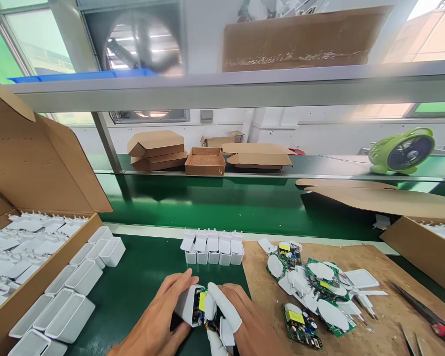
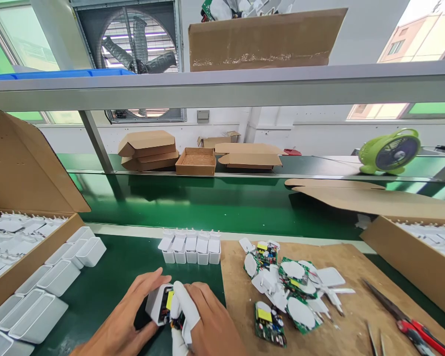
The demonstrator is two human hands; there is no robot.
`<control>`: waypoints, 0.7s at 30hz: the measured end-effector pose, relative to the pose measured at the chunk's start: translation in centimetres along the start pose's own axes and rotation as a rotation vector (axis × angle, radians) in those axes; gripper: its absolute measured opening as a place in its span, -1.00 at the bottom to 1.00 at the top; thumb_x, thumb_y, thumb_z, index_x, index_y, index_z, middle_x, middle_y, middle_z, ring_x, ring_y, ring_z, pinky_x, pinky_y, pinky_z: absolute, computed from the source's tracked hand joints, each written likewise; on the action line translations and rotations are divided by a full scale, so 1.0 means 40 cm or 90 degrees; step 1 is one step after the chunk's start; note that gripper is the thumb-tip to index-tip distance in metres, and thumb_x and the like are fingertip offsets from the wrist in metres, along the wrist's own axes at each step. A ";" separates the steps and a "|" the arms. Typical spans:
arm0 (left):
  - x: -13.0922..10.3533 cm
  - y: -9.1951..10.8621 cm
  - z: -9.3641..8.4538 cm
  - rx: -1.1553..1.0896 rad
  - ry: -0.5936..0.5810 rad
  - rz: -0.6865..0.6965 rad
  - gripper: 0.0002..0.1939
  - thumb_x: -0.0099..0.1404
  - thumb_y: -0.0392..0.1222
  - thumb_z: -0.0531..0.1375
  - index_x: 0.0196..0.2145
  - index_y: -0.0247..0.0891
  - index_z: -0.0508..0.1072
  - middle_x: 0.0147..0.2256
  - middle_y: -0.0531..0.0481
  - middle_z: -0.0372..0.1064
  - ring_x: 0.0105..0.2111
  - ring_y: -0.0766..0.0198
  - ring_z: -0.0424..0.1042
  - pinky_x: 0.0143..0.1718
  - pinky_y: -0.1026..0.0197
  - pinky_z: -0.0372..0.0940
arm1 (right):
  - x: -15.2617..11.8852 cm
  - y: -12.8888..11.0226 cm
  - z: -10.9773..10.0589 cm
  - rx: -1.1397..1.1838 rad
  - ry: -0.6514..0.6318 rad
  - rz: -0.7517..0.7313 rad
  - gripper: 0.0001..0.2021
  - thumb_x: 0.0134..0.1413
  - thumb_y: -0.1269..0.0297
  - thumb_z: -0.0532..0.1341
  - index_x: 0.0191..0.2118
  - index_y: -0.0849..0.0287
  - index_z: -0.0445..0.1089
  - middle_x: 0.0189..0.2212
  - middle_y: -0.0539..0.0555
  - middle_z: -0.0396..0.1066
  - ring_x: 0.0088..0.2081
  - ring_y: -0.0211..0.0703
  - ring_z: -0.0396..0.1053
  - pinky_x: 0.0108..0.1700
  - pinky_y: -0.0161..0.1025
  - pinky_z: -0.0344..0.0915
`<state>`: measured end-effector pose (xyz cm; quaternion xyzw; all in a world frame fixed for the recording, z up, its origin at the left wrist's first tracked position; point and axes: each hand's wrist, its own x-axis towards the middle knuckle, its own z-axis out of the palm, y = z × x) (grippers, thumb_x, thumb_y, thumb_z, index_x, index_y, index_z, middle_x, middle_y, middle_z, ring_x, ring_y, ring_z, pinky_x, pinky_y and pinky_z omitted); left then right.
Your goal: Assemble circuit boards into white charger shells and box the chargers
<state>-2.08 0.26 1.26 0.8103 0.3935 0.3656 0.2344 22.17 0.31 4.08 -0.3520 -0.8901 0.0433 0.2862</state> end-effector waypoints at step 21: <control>-0.009 -0.009 0.003 -0.022 0.006 -0.002 -0.18 0.45 -0.38 0.14 0.49 0.07 -0.13 0.31 -0.12 0.28 0.29 0.05 0.29 0.31 -0.07 0.31 | 0.006 -0.030 -0.029 0.070 -0.085 0.053 -0.41 0.01 0.57 0.17 0.23 0.32 0.31 0.21 0.33 0.38 0.16 0.17 0.34 0.20 0.04 0.44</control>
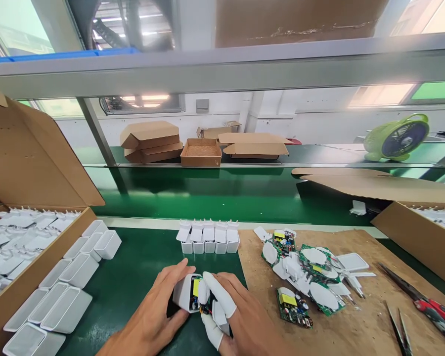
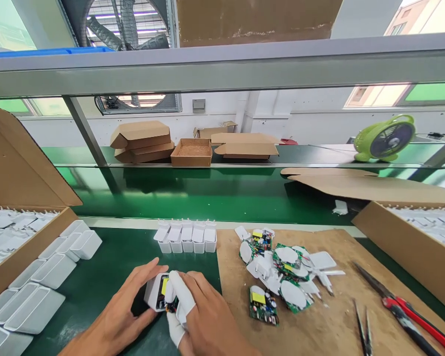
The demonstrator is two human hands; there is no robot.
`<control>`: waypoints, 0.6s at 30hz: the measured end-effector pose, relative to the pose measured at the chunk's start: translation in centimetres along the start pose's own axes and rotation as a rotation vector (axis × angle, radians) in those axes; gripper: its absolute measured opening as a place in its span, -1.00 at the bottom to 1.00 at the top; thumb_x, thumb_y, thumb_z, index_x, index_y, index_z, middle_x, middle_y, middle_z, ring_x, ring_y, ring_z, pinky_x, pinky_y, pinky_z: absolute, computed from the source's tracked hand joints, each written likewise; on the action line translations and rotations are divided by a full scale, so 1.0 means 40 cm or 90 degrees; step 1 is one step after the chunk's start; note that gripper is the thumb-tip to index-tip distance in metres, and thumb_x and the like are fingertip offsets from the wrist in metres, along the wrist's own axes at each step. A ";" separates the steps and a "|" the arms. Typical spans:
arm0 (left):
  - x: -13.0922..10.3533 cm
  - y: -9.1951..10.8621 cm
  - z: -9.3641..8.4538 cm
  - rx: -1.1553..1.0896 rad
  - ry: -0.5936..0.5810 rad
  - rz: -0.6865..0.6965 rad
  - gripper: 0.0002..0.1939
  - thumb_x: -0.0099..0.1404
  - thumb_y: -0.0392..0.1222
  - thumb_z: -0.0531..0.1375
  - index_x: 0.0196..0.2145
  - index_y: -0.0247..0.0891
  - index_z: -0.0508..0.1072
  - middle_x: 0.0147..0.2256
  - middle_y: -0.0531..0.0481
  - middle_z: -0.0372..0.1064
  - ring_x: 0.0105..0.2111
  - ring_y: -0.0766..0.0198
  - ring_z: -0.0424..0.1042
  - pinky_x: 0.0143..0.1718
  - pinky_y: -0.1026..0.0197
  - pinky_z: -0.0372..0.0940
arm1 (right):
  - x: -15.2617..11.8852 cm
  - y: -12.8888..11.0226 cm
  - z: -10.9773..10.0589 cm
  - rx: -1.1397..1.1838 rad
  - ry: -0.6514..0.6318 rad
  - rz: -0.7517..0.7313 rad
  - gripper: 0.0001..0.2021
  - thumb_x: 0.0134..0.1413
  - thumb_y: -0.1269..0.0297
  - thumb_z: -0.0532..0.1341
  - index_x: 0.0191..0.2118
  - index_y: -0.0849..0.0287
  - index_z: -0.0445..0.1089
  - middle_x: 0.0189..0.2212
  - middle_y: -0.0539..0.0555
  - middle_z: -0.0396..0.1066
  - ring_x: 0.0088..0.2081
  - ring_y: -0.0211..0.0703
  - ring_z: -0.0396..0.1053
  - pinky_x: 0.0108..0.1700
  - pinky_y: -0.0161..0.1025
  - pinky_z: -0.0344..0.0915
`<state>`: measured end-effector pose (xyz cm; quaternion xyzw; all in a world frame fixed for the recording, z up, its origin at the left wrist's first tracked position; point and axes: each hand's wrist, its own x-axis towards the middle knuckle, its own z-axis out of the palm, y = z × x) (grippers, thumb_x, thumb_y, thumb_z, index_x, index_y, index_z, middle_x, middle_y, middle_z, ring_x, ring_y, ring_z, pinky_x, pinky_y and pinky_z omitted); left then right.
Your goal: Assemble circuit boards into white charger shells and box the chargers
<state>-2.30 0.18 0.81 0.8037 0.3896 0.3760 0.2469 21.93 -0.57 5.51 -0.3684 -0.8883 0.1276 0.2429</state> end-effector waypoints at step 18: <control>0.036 0.041 -0.081 -0.340 -0.116 -0.166 -0.23 0.22 0.01 0.44 0.32 0.00 0.31 0.30 -0.17 0.23 0.27 -0.15 0.28 0.34 -0.22 0.12 | 0.003 0.036 0.021 0.087 -0.001 -0.016 -0.50 0.23 0.53 0.12 0.24 0.07 0.38 0.12 0.22 0.43 0.13 -0.03 0.48 0.17 -0.11 0.49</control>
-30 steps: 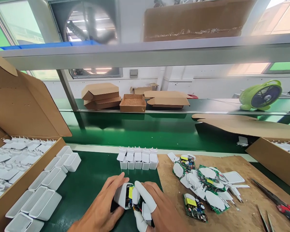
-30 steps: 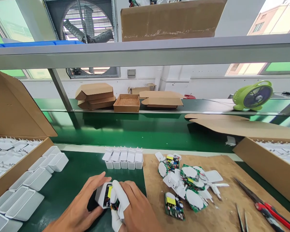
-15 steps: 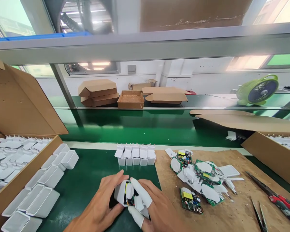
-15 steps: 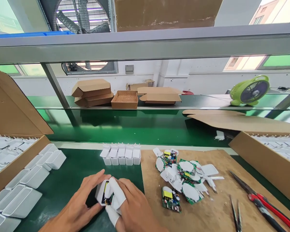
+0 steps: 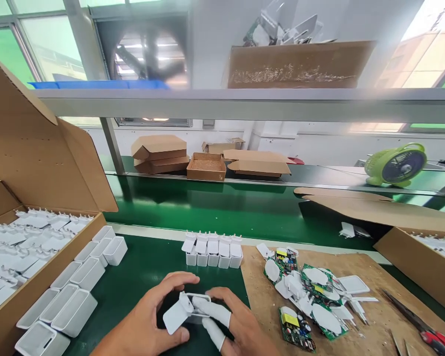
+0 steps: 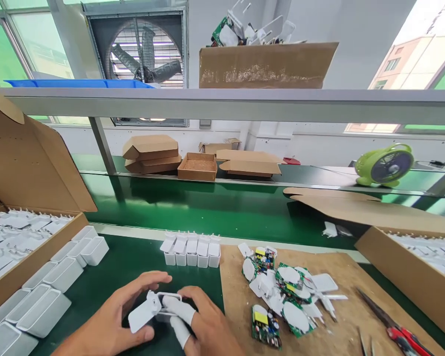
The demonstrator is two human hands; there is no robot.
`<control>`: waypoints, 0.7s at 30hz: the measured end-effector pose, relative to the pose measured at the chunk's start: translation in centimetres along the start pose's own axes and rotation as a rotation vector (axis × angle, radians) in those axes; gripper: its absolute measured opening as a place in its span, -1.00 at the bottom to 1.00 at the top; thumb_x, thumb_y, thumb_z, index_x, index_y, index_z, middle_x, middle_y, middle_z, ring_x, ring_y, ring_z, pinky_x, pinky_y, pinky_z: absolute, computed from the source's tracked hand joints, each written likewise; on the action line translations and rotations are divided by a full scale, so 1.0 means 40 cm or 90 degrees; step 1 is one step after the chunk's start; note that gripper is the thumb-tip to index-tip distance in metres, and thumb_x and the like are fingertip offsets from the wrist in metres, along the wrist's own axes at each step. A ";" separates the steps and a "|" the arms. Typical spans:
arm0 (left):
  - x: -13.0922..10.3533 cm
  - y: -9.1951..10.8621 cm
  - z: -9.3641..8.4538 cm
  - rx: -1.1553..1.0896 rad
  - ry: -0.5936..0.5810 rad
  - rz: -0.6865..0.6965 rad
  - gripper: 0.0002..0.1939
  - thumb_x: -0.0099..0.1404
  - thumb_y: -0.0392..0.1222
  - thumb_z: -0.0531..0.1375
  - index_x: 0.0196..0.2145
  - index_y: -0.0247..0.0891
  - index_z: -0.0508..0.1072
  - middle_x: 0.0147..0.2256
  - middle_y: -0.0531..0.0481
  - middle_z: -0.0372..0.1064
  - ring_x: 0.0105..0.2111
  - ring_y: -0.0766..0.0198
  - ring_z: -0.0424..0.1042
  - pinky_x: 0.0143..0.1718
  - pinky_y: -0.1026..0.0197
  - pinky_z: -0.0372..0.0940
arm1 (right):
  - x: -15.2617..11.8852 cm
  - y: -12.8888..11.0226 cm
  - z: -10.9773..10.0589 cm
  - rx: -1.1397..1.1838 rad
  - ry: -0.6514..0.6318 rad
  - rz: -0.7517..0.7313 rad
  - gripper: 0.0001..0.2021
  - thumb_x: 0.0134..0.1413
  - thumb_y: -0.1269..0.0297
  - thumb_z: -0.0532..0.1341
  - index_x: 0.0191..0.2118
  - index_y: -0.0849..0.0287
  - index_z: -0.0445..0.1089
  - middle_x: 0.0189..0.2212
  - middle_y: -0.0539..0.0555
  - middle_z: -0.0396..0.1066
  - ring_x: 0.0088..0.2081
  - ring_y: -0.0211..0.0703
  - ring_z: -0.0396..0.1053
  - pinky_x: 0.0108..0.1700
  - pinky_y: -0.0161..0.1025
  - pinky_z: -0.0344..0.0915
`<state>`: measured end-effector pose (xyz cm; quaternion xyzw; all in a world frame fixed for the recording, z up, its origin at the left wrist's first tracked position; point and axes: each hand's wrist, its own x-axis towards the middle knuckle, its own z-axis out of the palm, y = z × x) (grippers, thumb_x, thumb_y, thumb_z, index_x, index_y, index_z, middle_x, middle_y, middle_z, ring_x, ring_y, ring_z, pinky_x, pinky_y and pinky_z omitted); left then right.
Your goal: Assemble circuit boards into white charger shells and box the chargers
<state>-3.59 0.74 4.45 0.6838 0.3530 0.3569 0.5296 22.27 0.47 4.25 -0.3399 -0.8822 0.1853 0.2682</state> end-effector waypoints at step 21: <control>0.106 0.091 0.082 0.388 0.201 -0.002 -0.69 0.33 -0.08 0.14 -0.52 -0.22 0.50 -0.48 -0.03 0.37 -0.47 0.22 0.31 -0.40 0.20 0.11 | -0.006 -0.018 0.019 -0.312 -0.130 0.005 -0.21 -0.25 0.64 0.20 0.25 0.27 0.34 0.37 0.43 0.21 -0.13 0.14 0.62 -0.06 -0.12 0.60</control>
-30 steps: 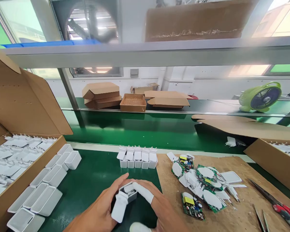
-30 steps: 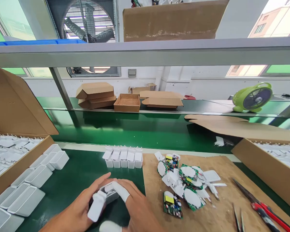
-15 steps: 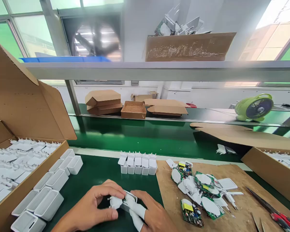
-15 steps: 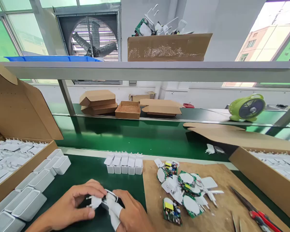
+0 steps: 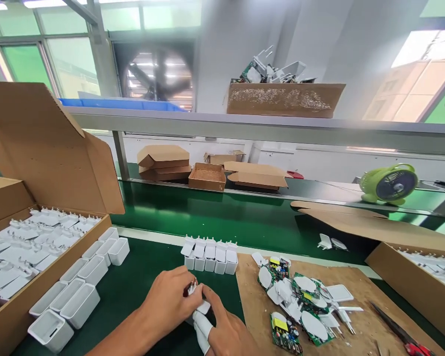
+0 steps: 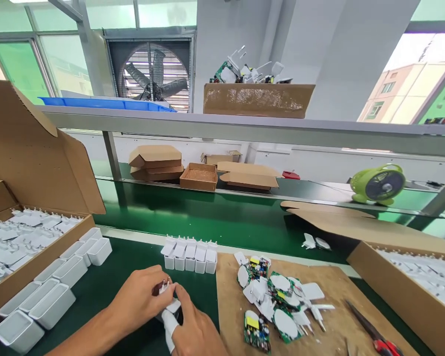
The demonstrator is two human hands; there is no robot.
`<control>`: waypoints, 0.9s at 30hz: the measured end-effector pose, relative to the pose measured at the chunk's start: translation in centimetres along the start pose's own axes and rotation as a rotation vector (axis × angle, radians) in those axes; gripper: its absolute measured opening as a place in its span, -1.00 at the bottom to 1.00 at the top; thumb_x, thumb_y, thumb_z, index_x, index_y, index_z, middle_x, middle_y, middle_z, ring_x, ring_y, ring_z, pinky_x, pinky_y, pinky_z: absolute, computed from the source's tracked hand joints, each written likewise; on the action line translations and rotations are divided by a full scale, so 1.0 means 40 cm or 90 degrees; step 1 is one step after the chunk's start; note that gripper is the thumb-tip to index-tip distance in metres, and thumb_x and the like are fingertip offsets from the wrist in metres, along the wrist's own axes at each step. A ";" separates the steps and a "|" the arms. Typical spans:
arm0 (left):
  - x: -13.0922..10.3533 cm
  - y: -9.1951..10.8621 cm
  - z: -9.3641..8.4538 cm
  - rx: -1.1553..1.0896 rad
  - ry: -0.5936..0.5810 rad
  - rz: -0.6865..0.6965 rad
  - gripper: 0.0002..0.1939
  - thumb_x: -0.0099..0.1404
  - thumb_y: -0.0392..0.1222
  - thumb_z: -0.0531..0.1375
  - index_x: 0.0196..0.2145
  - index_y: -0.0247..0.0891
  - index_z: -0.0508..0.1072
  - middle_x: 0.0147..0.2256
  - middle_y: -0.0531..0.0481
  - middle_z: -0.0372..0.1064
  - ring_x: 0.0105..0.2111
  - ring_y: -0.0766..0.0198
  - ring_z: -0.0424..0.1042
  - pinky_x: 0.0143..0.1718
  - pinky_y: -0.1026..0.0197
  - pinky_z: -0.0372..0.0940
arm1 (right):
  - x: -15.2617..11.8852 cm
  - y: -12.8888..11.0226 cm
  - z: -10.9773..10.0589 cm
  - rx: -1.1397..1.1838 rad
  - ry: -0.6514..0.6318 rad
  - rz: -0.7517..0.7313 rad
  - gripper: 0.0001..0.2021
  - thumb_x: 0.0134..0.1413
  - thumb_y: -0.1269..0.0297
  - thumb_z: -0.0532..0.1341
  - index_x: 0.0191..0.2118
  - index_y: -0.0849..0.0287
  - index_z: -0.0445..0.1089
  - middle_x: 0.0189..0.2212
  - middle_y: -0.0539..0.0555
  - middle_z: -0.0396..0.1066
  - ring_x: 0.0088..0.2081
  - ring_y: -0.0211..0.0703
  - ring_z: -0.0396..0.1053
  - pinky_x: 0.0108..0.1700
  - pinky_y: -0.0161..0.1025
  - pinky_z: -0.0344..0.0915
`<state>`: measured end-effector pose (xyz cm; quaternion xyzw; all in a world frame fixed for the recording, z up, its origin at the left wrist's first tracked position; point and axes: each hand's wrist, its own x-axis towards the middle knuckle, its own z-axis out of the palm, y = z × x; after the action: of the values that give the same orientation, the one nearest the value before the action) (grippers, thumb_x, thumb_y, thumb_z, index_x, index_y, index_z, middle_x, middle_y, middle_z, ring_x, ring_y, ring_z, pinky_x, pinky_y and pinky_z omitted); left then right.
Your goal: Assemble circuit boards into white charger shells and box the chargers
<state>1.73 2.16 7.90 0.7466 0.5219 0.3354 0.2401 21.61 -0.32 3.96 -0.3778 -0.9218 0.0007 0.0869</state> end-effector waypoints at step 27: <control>-0.057 -0.115 -0.039 -0.126 0.148 0.059 -0.66 0.60 -0.05 0.04 0.06 -0.20 0.56 -0.37 0.04 0.36 -0.45 0.31 0.37 -0.39 0.26 0.27 | 0.023 0.033 -0.041 0.217 0.289 -0.041 -0.42 0.24 0.57 0.09 0.31 0.00 0.25 0.08 0.20 0.44 0.06 -0.04 0.52 0.07 -0.21 0.53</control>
<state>-2.80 1.60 5.12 0.6988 0.4754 0.4802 0.2347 22.14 1.16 5.62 -0.3185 -0.8769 0.0686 0.3534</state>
